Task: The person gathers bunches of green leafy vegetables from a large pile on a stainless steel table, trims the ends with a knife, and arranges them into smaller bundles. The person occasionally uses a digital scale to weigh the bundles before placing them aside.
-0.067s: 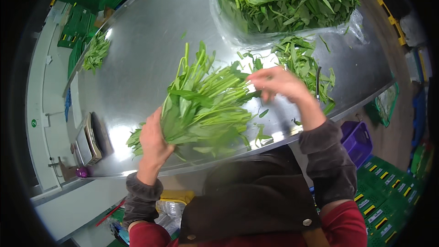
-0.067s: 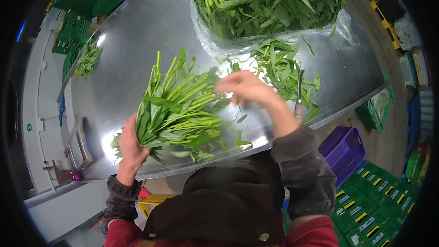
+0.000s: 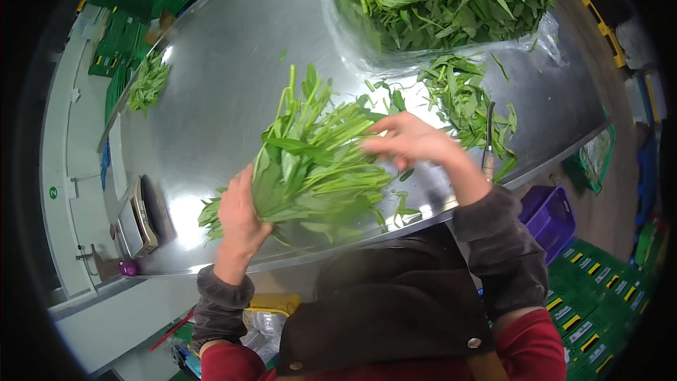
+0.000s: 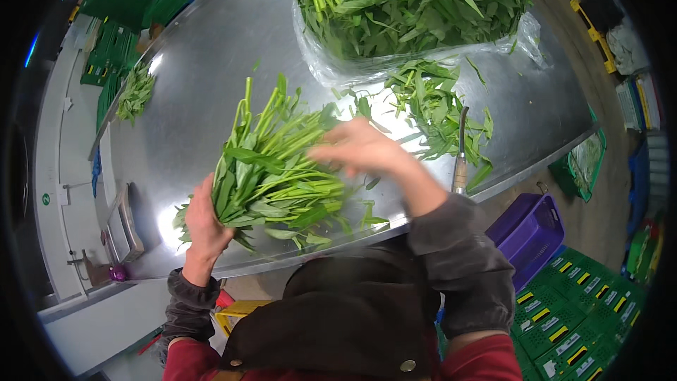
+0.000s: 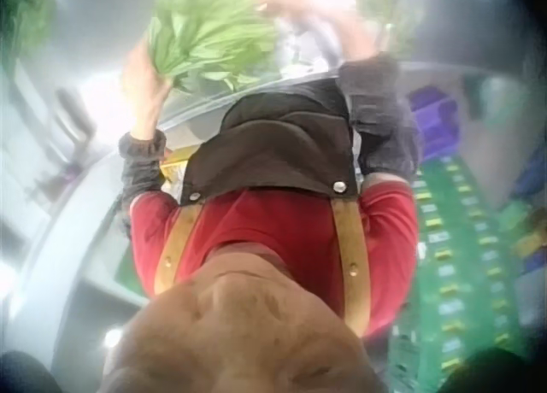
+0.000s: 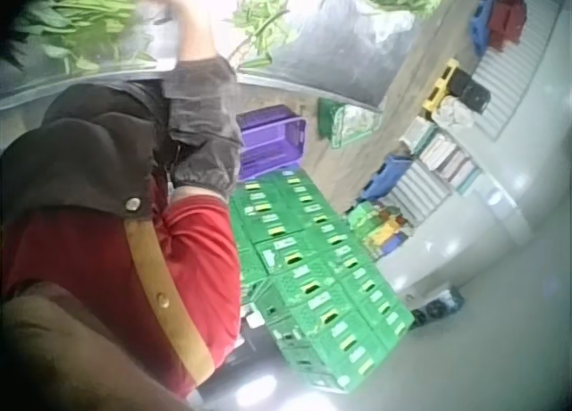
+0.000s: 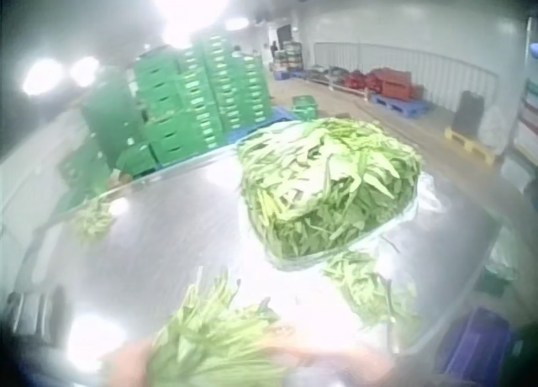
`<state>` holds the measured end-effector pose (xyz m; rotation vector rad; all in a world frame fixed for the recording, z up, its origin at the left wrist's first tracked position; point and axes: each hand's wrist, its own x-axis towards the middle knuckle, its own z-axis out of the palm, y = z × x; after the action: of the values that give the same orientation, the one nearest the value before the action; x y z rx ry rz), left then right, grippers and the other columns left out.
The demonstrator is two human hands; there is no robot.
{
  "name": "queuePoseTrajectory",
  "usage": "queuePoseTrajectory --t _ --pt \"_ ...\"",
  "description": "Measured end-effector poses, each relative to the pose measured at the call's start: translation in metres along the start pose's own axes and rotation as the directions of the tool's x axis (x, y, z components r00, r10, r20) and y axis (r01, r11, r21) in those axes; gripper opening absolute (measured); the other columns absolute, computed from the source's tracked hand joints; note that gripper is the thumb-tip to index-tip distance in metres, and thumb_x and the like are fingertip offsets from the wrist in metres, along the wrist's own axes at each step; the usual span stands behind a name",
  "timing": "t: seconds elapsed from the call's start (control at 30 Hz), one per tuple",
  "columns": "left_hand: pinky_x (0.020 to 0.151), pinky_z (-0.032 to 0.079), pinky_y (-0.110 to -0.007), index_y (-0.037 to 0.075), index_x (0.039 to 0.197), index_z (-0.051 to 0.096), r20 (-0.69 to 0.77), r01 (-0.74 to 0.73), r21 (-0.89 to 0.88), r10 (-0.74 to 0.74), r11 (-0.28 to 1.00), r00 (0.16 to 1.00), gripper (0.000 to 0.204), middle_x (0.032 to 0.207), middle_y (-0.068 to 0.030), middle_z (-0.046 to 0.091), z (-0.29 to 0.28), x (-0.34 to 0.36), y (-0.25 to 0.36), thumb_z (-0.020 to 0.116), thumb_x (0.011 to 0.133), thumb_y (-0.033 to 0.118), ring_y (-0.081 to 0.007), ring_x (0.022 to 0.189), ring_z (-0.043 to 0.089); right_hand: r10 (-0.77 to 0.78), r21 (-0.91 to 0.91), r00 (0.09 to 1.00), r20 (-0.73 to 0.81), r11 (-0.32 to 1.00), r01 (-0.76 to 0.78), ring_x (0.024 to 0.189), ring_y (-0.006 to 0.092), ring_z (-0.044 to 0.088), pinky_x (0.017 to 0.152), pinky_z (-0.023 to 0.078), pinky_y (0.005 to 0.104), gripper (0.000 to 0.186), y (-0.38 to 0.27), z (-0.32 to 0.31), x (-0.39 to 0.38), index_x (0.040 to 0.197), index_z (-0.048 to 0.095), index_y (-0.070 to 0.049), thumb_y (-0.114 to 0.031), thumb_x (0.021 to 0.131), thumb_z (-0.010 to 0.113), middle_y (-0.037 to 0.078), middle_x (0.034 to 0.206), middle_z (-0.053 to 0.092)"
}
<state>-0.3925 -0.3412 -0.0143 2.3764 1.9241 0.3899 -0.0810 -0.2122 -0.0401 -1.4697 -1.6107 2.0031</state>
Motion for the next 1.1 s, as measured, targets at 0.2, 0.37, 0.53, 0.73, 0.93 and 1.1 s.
queuePoseTrajectory --t 0.2,0.37,0.53,0.73,0.93,1.1 --pt "0.076 0.044 -0.039 -0.001 0.133 0.039 -0.035 -0.040 0.006 0.040 0.999 0.999 0.091 0.107 -0.0178 0.054 0.003 -0.002 0.001 0.074 0.048 -0.003 -0.0360 0.091 0.054 -0.035 0.666 0.957 -0.287 0.711 0.226 0.043 0.0029 0.044 0.039 0.031 0.0169 0.024 0.032 -0.017 0.019 0.095 0.065 -0.001 -0.023 0.089 0.062 -0.001 0.065 0.055" --pt "0.076 0.044 -0.040 -0.001 0.133 0.040 -0.015 0.016 -0.008 -0.016 1.000 1.000 0.091 0.108 -0.0182 0.055 0.007 -0.003 0.000 0.074 0.048 -0.003 -0.0358 0.092 0.055 -0.007 0.142 0.986 -0.165 0.989 0.031 0.043 0.0049 0.047 0.037 0.034 0.0191 0.040 0.002 0.006 0.002 0.106 0.066 -0.004 -0.037 0.085 0.068 0.003 0.059 0.058" --pt "0.077 0.044 -0.040 -0.002 0.132 0.042 -0.093 -0.042 0.064 0.048 0.997 0.995 0.091 0.110 -0.0183 0.055 0.015 0.002 0.005 0.072 0.047 -0.005 -0.0359 0.094 0.055 -0.006 0.258 1.000 0.017 0.966 0.002 0.036 0.0058 0.042 0.033 0.033 0.0215 0.037 -0.006 0.035 0.019 0.113 0.061 -0.001 -0.028 0.087 0.065 0.007 0.064 0.063" --pt "0.079 0.044 -0.039 -0.002 0.132 0.042 -0.084 -0.007 0.006 0.007 1.000 0.996 0.090 0.113 -0.0184 0.054 0.010 -0.010 0.000 0.071 0.047 -0.005 -0.0354 0.096 0.055 0.014 0.582 0.915 -0.403 0.776 0.244 0.072 0.0058 0.059 0.062 0.047 0.0199 0.032 0.031 -0.012 0.015 0.111 0.054 -0.004 -0.027 0.090 0.060 0.009 0.101 0.064" --pt "0.080 0.044 -0.040 -0.002 0.132 0.042 -0.058 -0.060 0.093 0.066 0.994 0.996 0.091 0.114 -0.0183 0.054 0.008 -0.006 0.005 0.069 0.045 -0.005 -0.0358 0.099 0.054 -0.313 -0.046 0.837 -0.449 0.943 0.329 0.085 0.0162 0.064 0.079 0.049 0.0317 0.044 0.023 0.026 0.045 0.113 0.058 0.001 -0.022 0.078 0.073 0.014 0.100 0.067" --pt "0.077 0.044 -0.040 0.000 0.132 0.042 -0.055 -0.006 0.038 0.008 0.999 0.998 0.090 0.110 -0.0180 0.055 0.002 -0.015 -0.001 0.072 0.048 -0.004 -0.0354 0.096 0.055 -0.300 0.215 0.837 -0.458 0.876 0.431 0.066 0.0079 0.062 0.060 0.048 0.0219 0.031 0.021 -0.026 0.014 0.108 0.063 0.000 -0.002 0.078 0.069 0.004 0.089 0.069"
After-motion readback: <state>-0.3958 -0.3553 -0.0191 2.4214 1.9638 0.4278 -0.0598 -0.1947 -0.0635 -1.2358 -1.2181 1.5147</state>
